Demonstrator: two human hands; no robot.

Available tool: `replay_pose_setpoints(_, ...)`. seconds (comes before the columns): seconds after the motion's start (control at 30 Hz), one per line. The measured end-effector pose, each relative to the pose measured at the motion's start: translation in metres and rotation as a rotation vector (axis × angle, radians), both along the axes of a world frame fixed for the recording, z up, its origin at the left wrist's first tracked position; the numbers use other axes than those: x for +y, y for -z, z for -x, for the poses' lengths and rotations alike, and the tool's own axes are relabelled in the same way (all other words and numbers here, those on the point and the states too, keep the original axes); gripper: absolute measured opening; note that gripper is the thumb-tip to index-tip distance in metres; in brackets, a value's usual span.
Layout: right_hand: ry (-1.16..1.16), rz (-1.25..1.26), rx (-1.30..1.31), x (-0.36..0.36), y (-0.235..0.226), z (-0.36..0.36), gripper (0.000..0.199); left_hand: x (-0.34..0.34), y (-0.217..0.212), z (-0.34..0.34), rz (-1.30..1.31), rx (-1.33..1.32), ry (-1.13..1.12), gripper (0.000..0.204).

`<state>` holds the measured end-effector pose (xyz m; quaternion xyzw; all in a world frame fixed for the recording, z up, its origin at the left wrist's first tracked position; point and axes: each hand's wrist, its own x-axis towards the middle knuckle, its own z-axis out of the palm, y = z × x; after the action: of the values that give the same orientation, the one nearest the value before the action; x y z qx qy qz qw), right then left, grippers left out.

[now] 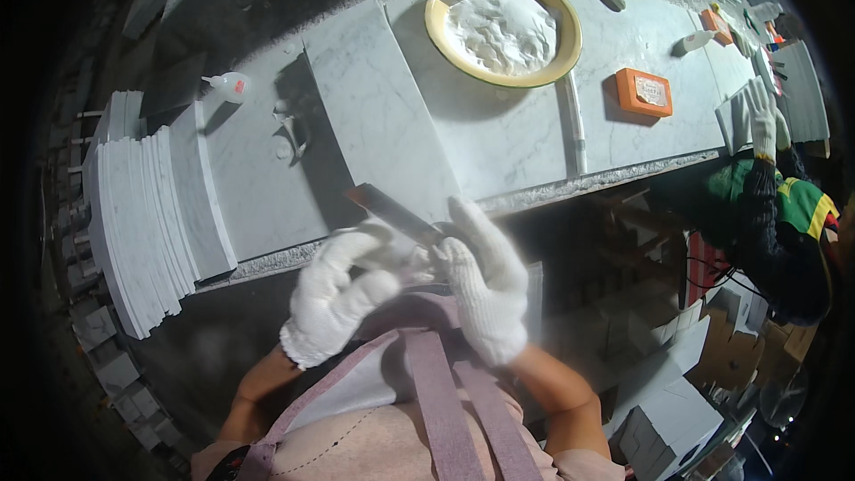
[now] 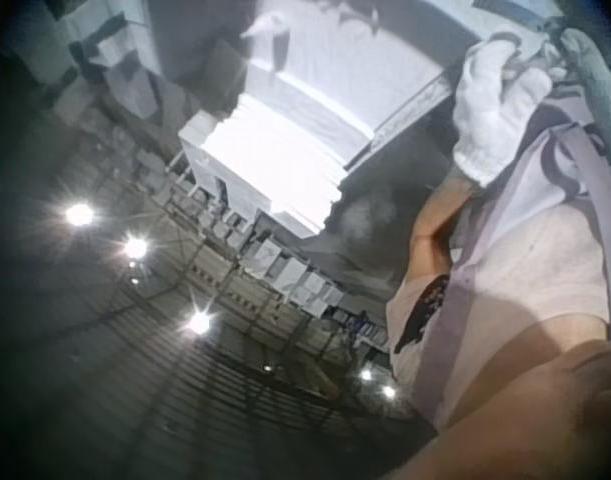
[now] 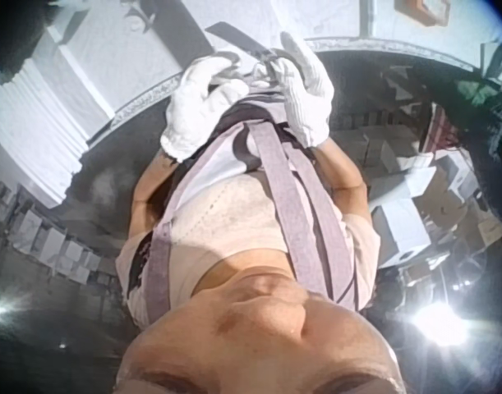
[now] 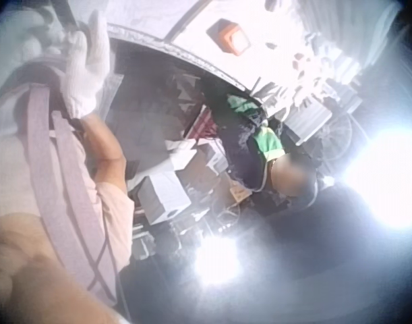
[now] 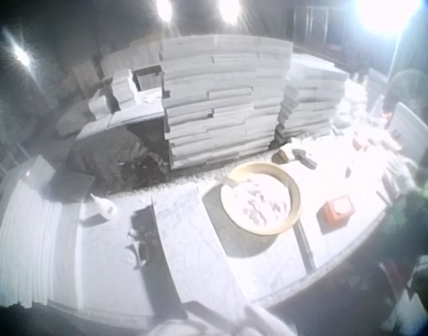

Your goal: The person applies a white paste to the edges of a rectangular stone slab, spreads it with a metal scraper, and scrapes off excess material. The person repeats this process on multiple edges of the same slab, then moves to a new slab and continues the same edge-finishing steps.

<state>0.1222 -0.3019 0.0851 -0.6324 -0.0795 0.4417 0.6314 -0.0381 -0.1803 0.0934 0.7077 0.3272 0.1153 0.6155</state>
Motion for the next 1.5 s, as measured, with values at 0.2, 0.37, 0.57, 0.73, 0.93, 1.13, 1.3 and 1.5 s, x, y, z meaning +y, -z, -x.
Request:
replay_pose_setpoints(0.2, -0.298, -0.020, -0.242, -0.002, -0.004, 0.003, 0.049, -0.010, -0.005, -0.026, 0.137, 0.078, -0.145, 0.034)
replay_pose_setpoints(0.37, -0.289, -0.020, -0.118, 0.001, -0.006, -0.015, 0.039, -0.006, -0.006, -0.029, 0.290, -0.291, -0.350, 0.021)
replay_pose_setpoints(0.57, -0.569, 0.102, -0.970, 0.016, -0.009, -0.082, 0.018, 0.000, -0.003, -0.014, 0.268, -0.256, -0.323, 0.026)
replay_pose_setpoints(0.73, -0.740, 0.220, -1.067, 0.032, -0.027, -0.115, 0.044, 0.002, 0.006, -0.007, 0.510, -0.209, -0.389, 0.032)
replay_pose_setpoints(0.93, -0.501, 0.214, -1.264, 0.124, -0.013, -0.157, 0.037, 0.001, 0.011, -0.003, 0.493, 0.007, -0.348, 0.048)
replay_pose_setpoints(1.13, -0.362, 0.195, -1.723, 0.224, 0.016, -0.178, 0.038, -0.009, 0.005, 0.002, 0.536, 0.028, -0.338, 0.045)
replay_pose_setpoints(1.3, -0.554, 0.168, -1.824, 0.241, -0.005, -0.175, 0.028, -0.016, 0.005, 0.002, 0.518, 0.080, -0.334, 0.037)
replay_pose_setpoints(1.5, -0.182, -0.143, -1.031, 0.143, -0.044, -0.157, 0.030, -0.012, 0.013, 0.000, 0.504, 0.192, -0.301, 0.033)
